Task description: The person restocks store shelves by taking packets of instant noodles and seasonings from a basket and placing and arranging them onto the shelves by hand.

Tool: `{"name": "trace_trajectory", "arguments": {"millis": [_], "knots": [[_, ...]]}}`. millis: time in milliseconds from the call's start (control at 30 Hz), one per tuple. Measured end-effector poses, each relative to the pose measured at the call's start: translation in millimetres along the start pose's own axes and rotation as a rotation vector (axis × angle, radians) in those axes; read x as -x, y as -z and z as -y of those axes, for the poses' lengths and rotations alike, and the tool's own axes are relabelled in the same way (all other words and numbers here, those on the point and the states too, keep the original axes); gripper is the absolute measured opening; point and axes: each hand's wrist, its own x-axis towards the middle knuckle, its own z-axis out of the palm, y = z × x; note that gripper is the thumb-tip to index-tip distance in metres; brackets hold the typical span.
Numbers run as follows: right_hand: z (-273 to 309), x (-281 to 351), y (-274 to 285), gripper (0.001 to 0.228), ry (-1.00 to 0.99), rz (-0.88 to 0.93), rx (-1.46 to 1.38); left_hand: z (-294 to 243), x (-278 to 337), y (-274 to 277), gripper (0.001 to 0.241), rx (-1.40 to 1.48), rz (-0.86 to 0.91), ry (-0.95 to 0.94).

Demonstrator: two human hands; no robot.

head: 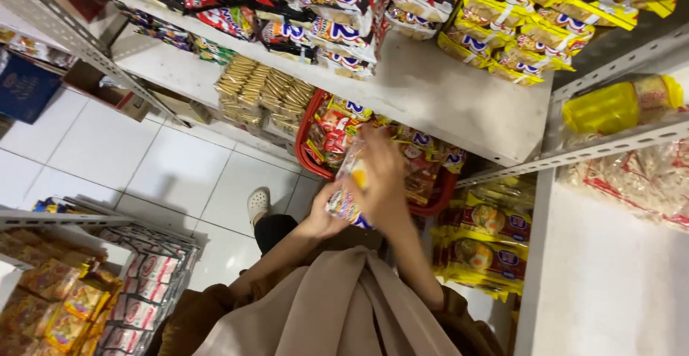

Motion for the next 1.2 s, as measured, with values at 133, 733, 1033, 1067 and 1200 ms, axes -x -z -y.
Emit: {"name": "trace_trajectory", "arguments": {"millis": [133,733,1033,1067,1200], "knots": [[32.3,13.2,-32.6,0.06,0.236,0.121,-0.159,-38.2,2.7,7.5,0.057,-0.044,-0.082,-0.08],[24.6,-48.1,-112.9,0.058,0.298,-0.699,-0.232,-207.4,-12.3,-76.3,0.081,-0.836,0.214,-0.553],[46.8,-172.0,-36.5,0.062,0.085,-0.789,0.148,-312.8,-44.4,-194.3,0.062,-2.069,-0.068,-1.148],[48.8,-187.3,-28.1,0.065,0.04,-0.706,0.125,-315.8,-50.6,-194.3,0.062,-2.094,-0.072,-1.137],[56.4,-226.9,-22.2,0.069,-0.166,-0.453,0.257,-325.2,-75.0,-178.9,0.066,-2.177,0.009,-1.048]]}}
